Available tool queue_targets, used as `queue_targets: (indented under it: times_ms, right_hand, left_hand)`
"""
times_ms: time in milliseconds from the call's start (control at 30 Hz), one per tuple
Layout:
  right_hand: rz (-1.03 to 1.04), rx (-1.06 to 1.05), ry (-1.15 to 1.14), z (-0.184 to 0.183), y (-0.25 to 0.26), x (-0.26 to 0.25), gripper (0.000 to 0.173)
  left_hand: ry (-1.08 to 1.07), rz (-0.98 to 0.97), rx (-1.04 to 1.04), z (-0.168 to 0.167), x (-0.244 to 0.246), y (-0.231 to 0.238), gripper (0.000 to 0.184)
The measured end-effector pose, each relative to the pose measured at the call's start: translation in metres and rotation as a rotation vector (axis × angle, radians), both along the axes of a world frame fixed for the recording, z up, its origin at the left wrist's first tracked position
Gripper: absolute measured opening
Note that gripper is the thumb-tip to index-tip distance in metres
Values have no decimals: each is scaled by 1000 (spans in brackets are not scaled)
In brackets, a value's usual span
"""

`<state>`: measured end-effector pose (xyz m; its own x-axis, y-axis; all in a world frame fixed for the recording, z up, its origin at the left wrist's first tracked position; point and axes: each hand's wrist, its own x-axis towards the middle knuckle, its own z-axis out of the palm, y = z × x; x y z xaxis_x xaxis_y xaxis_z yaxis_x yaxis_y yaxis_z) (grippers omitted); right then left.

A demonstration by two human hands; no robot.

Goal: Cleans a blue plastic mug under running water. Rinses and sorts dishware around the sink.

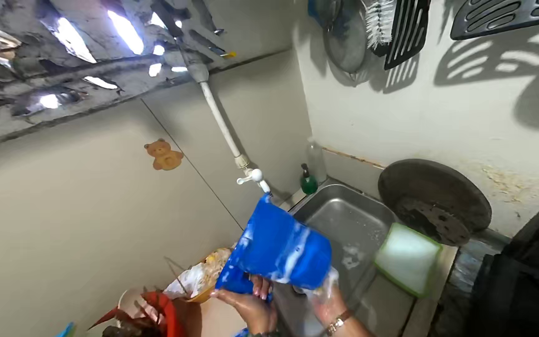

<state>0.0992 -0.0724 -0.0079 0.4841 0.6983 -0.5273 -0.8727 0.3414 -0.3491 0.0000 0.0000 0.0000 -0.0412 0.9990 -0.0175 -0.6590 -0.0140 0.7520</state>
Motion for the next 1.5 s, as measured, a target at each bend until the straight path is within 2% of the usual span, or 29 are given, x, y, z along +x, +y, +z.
queue_targets:
  times_ms: [100,200,233,300,400,500,567,600,667,767,800,900,933,1033,1100,1133,1200,1300,1400,1467,1500]
  right_hand:
    - [0,-28,-160,-3,-13,18,39]
    - [52,24,-57,-7,-16,7,35]
    - [42,35,-23,-6,-13,0,29]
    - [-13,26,-57,0,-5,2,22]
    - [-23,94,-263,-11,2,30,40]
    - [38,-34,-44,-14,-4,7,40]
    - [62,-55,102,-13,-6,-15,42]
    - [62,-78,89,-14,-4,-20,38]
    - [32,-153,-123,-11,-1,-14,28]
    - [-64,-200,-635,-13,14,28,44]
    - [-96,-244,-820,-19,21,40,45]
    - [-188,-363,-1298,-28,32,57,43]
    - [-219,-366,-1381,-23,33,54,46]
    - [-130,-344,-1370,-12,26,19,56]
    - [-36,-179,-1388,-14,19,-11,52]
    - [-14,-81,-1415,-14,18,-18,45]
    - [-52,12,-1408,-17,23,-12,39]
    - [-130,-6,-1354,-5,36,20,43]
    - [86,-47,-1575,13,43,37,39]
    - [230,-67,-1759,12,42,34,38]
    - [222,-55,-1843,9,41,30,36]
  left_hand:
    - [72,-4,81,12,-1,-16,84]
    - [138,72,80,17,0,-2,80]
    - [163,94,59,16,0,9,79]
    - [202,103,6,7,-9,21,79]
    - [170,22,-34,-1,-20,4,79]
    - [130,-9,-26,5,-8,-9,76]
    - [188,51,-13,9,4,1,69]
    - [243,106,-19,10,6,6,66]
    - [330,211,-38,10,6,8,61]
    - [329,229,-16,14,9,-10,52]
    - [344,226,8,17,11,-18,47]
    - [542,224,113,27,16,-36,28]
    - [602,207,128,29,20,-41,27]
    - [596,166,86,17,33,-38,39]
    - [680,155,71,9,40,-22,51]
    - [730,88,89,8,40,-19,56]
    - [804,-49,99,10,39,-20,58]
    - [804,-189,36,11,40,-31,47]
    - [786,-283,69,6,37,-36,44]
    - [705,-318,-15,8,36,-37,50]
    - [637,-315,-89,12,37,-37,57]
